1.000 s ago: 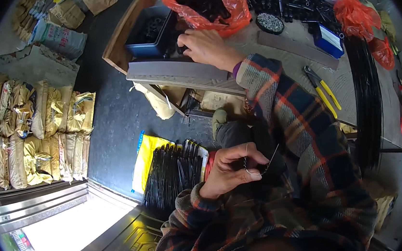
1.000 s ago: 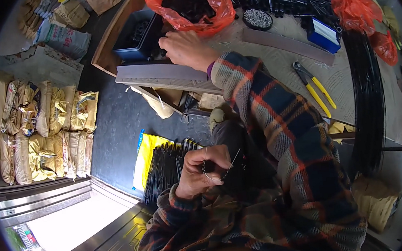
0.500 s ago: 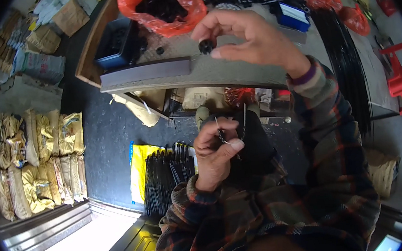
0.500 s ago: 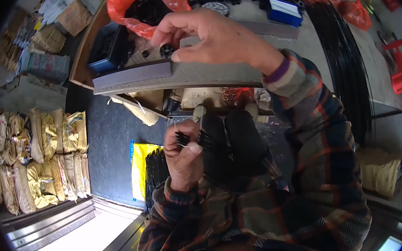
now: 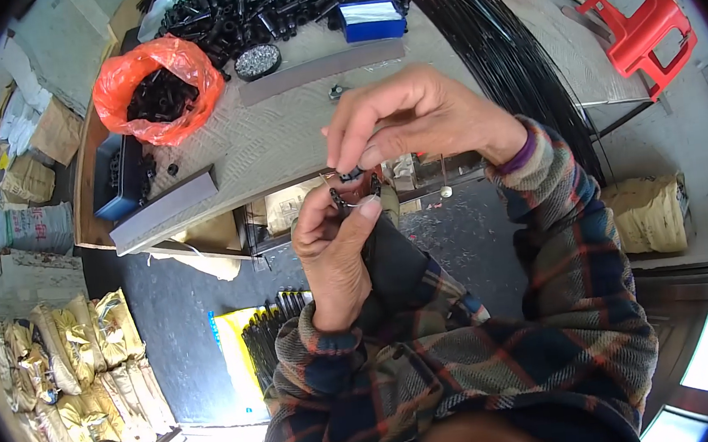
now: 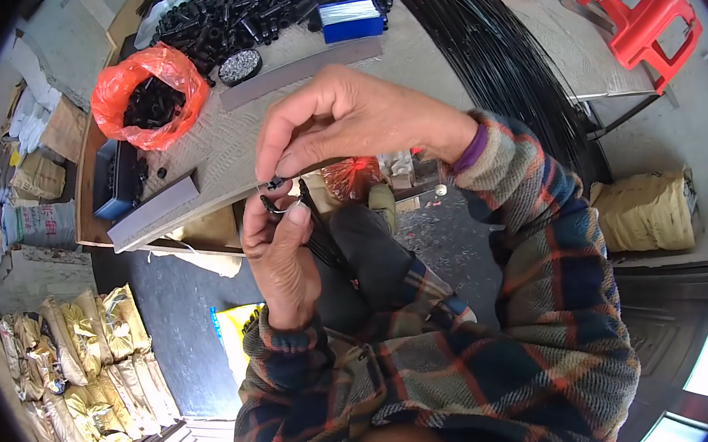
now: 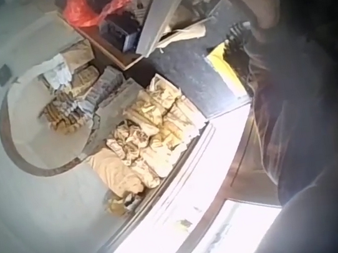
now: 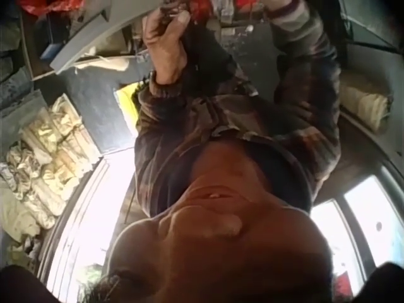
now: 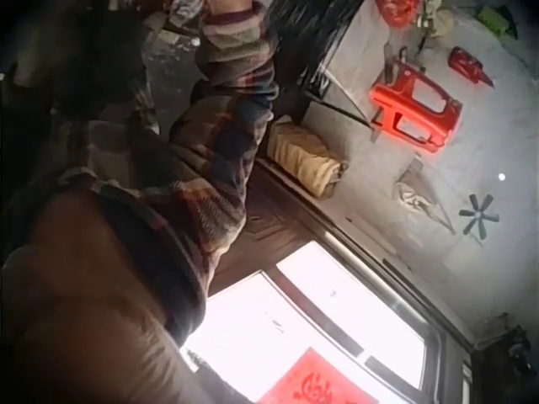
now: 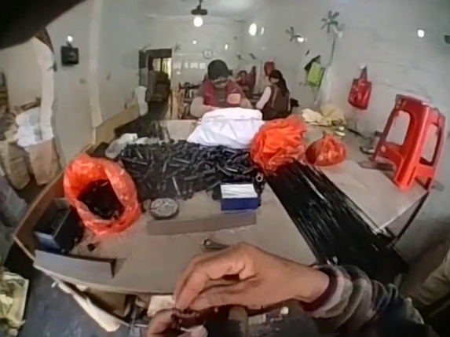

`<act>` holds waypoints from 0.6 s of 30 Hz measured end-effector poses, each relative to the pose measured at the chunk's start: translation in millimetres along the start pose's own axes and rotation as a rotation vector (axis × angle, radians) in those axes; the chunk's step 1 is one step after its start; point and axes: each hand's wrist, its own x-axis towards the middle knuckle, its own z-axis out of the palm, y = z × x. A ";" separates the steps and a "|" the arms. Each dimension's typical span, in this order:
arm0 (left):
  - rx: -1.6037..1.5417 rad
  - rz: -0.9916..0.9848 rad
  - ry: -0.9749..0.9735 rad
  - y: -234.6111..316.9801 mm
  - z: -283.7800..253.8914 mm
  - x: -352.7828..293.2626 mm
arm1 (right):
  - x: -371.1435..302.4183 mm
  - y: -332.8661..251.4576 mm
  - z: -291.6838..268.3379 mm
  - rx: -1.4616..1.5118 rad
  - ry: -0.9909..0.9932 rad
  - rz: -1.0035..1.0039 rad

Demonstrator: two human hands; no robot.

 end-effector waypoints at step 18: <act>-0.013 0.080 0.021 -1.5 -3.4 -4.2 | -2.2 -3.5 15.2 -0.537 0.133 -0.152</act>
